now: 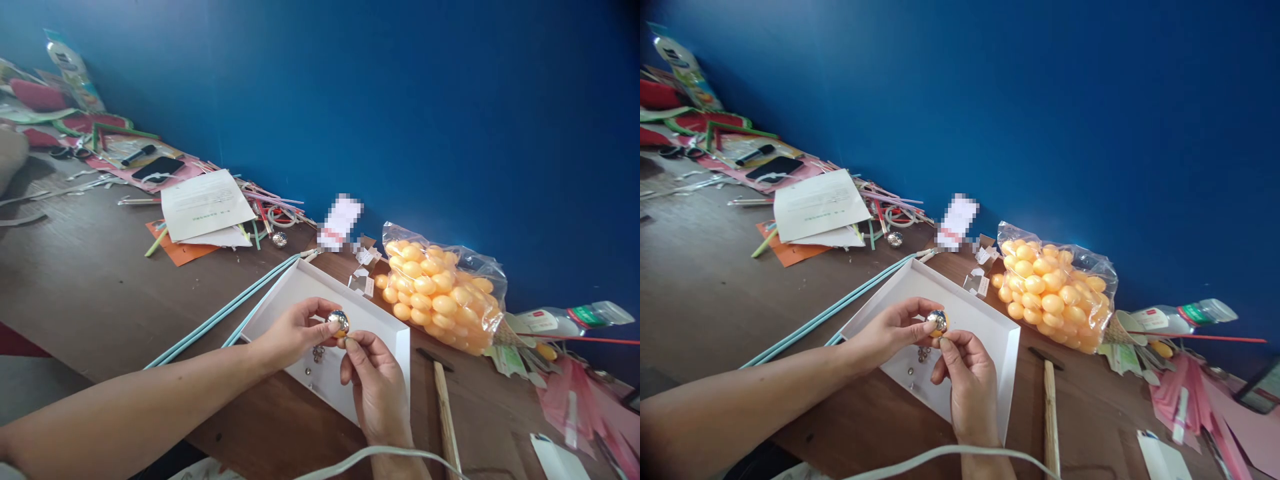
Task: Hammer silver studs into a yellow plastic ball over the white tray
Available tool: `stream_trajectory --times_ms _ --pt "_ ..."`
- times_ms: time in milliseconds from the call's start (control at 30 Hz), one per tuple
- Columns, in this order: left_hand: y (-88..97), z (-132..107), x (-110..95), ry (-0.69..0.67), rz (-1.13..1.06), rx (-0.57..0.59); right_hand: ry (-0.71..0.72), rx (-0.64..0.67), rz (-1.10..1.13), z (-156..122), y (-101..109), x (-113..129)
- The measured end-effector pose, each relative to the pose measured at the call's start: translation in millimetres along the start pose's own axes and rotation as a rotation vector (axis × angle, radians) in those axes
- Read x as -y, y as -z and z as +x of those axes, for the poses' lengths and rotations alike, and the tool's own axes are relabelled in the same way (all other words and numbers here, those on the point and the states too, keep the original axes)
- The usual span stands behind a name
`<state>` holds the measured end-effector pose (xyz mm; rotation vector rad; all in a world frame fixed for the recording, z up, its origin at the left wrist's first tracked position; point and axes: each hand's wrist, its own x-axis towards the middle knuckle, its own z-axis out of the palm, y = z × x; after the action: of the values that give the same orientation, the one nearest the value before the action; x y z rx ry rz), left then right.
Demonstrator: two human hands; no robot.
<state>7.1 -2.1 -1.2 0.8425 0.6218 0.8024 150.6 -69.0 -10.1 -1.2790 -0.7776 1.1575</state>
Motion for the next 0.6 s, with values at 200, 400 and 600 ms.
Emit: stream_trajectory --times_ms 200,400,600 --pt "1.4 0.8 3.0 -0.031 0.000 0.030 -0.048 0.038 0.098 2.3 4.0 -2.9" --pt "3.2 2.2 7.4 -0.051 0.013 0.048 -0.048 0.054 0.078 3.0 6.5 -5.7" --pt "2.4 1.7 6.4 -0.051 0.020 0.025 -0.035 0.042 0.019 2.0 6.2 -6.2"
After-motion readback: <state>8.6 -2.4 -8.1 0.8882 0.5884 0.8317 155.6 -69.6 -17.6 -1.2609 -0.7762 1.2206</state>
